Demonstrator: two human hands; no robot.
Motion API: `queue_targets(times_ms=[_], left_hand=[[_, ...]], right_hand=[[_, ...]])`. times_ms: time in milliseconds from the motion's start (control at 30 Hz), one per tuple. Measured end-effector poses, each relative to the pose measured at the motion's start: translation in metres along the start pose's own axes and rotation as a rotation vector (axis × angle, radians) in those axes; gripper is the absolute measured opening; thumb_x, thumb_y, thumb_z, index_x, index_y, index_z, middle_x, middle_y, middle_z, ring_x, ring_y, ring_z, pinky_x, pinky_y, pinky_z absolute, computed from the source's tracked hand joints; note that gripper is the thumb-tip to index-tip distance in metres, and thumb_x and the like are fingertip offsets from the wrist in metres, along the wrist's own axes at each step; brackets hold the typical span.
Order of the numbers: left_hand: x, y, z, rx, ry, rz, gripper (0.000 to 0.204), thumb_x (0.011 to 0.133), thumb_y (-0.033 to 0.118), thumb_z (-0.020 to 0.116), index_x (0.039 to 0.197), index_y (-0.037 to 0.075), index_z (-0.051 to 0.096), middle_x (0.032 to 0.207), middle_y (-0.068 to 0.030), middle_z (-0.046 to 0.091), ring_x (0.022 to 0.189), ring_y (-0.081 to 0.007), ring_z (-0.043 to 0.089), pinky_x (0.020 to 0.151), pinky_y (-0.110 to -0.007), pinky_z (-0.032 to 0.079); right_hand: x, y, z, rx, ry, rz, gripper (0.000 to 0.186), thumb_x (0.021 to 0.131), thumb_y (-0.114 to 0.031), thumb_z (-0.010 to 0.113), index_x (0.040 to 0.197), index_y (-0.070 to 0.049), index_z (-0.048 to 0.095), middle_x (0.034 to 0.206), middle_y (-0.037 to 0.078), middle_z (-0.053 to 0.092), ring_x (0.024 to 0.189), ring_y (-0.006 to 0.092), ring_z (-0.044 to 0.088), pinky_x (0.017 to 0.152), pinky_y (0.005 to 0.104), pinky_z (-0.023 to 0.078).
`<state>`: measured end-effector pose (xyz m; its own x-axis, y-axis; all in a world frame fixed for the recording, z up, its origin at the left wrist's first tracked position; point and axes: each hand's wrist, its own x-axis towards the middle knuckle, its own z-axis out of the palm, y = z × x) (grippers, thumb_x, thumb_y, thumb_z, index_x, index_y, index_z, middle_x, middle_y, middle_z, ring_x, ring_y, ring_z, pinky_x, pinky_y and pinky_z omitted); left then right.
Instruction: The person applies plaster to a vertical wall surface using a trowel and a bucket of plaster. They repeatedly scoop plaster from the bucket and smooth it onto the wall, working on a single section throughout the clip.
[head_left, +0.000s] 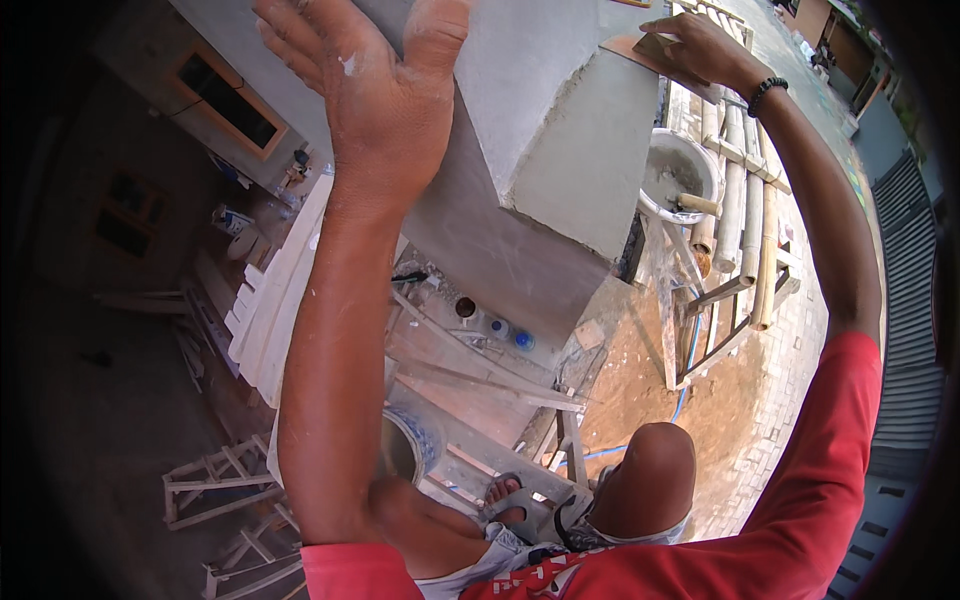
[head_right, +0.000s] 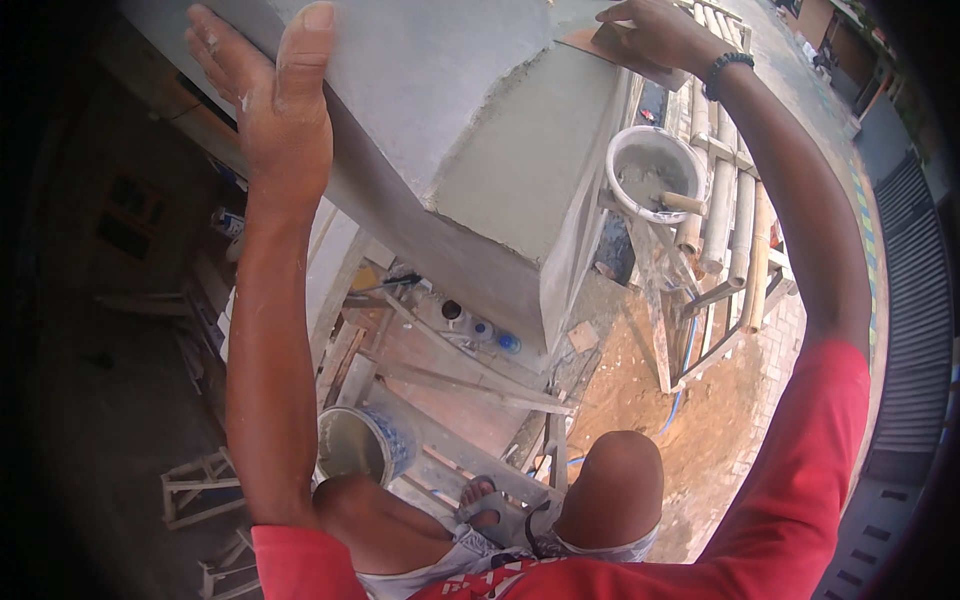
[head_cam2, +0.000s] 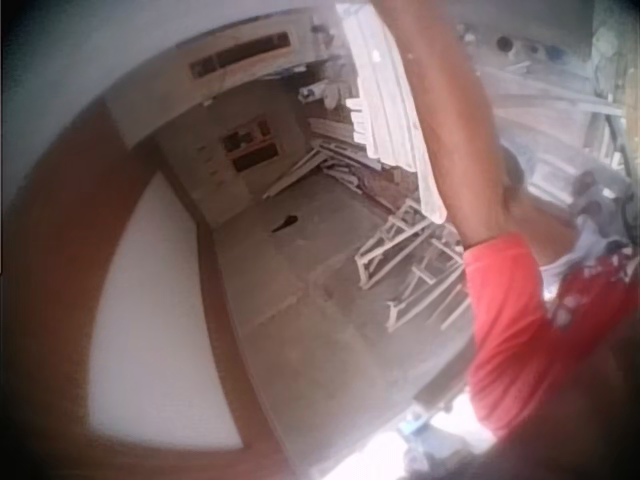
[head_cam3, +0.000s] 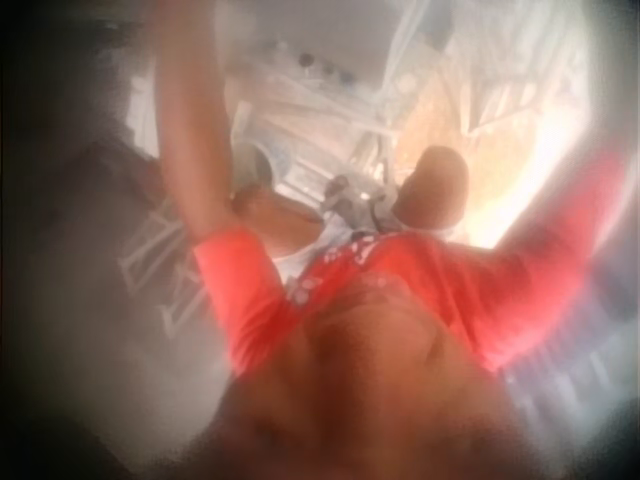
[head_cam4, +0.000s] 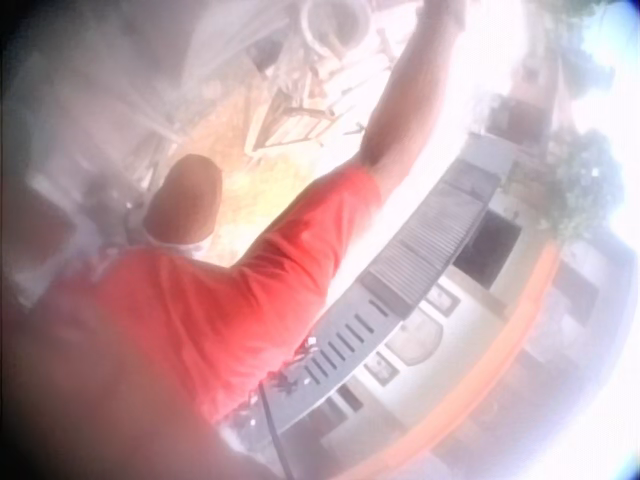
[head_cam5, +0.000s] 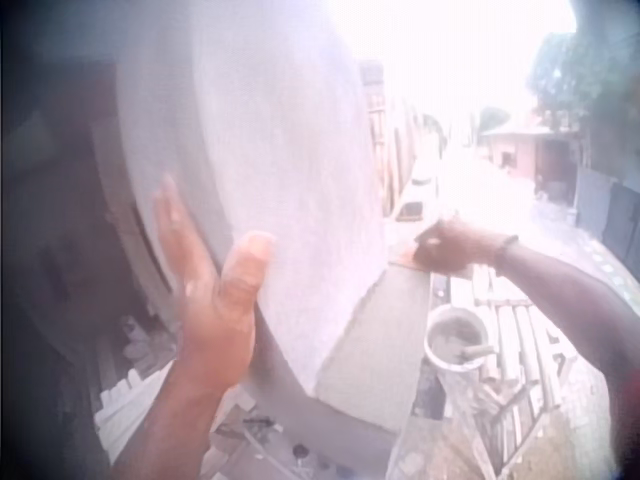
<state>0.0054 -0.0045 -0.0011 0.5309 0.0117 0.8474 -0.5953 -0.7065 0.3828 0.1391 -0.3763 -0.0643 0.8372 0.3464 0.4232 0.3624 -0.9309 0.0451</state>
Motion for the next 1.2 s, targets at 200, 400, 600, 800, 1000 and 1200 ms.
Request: queue_targets(times_ms=[200, 400, 600, 800, 1000, 1200], left_hand=[[-0.005, 0.007, 0.004, -0.066, -0.086, 0.052, 0.111, 0.089, 0.069, 0.047, 0.15, -0.006, -0.008, 0.156, -0.0308, -0.01, 0.146, -0.0373, -0.016, 0.118, -0.048, -0.003], [-0.004, 0.013, -0.009, -0.045, -0.121, -0.025, 0.113, 0.088, 0.073, 0.044, 0.15, -0.002, -0.013, 0.155, -0.0301, -0.014, 0.145, -0.0398, -0.021, 0.116, -0.056, -0.003], [-0.005, 0.019, -0.011, 0.062, -0.126, -0.071, 0.108, 0.09, 0.071, 0.04, 0.151, -0.002, -0.01, 0.157, -0.0252, -0.012, 0.147, -0.0335, -0.017, 0.118, -0.051, -0.002], [-0.004, 0.011, -0.011, 0.054, -0.106, -0.049, 0.106, 0.091, 0.069, 0.041, 0.151, -0.002, -0.009, 0.158, -0.0245, -0.01, 0.147, -0.033, -0.015, 0.119, -0.048, -0.003], [-0.007, 0.018, -0.006, -0.023, -0.108, -0.07, 0.107, 0.092, 0.066, 0.045, 0.151, -0.003, -0.01, 0.157, -0.0265, -0.011, 0.147, -0.0337, -0.016, 0.119, -0.048, -0.003], [-0.005, 0.008, -0.008, -0.027, -0.11, 0.001, 0.108, 0.091, 0.067, 0.047, 0.151, -0.002, -0.011, 0.156, -0.029, -0.015, 0.146, -0.0394, -0.018, 0.117, -0.053, -0.004]], right_hand=[[0.018, -0.022, -0.056, 0.073, -0.188, 0.345, 0.026, 0.09, -0.018, 0.057, 0.111, -0.013, 0.071, 0.098, 0.009, 0.072, 0.074, 0.0182, 0.068, 0.067, 0.0335, 0.055], [-0.056, -0.007, -0.006, 0.876, 0.425, 0.619, 0.043, 0.094, -0.011, 0.058, 0.137, -0.013, 0.055, 0.108, 0.015, 0.068, 0.097, 0.0187, 0.067, 0.086, 0.0294, 0.055], [-0.111, -0.065, 0.069, 1.197, 0.7, 0.668, 0.048, 0.087, -0.007, 0.062, 0.135, -0.009, 0.057, 0.08, 0.004, 0.062, 0.071, 0.0095, 0.055, 0.066, 0.0261, 0.048], [-0.089, -0.08, 0.096, 1.074, 0.715, 0.634, 0.048, 0.086, -0.01, 0.063, 0.134, -0.008, 0.057, 0.084, 0.005, 0.063, 0.069, 0.0098, 0.052, 0.069, 0.0289, 0.047], [-0.143, -0.083, 0.101, 1.253, 0.583, 0.736, 0.047, 0.089, -0.009, 0.061, 0.136, -0.005, 0.055, 0.091, 0.006, 0.067, 0.075, 0.0091, 0.057, 0.071, 0.0261, 0.049], [-0.099, -0.088, 0.064, 1.13, 0.62, 0.643, 0.047, 0.091, -0.008, 0.059, 0.137, -0.007, 0.054, 0.088, 0.005, 0.064, 0.076, 0.0081, 0.055, 0.07, 0.0255, 0.047]])
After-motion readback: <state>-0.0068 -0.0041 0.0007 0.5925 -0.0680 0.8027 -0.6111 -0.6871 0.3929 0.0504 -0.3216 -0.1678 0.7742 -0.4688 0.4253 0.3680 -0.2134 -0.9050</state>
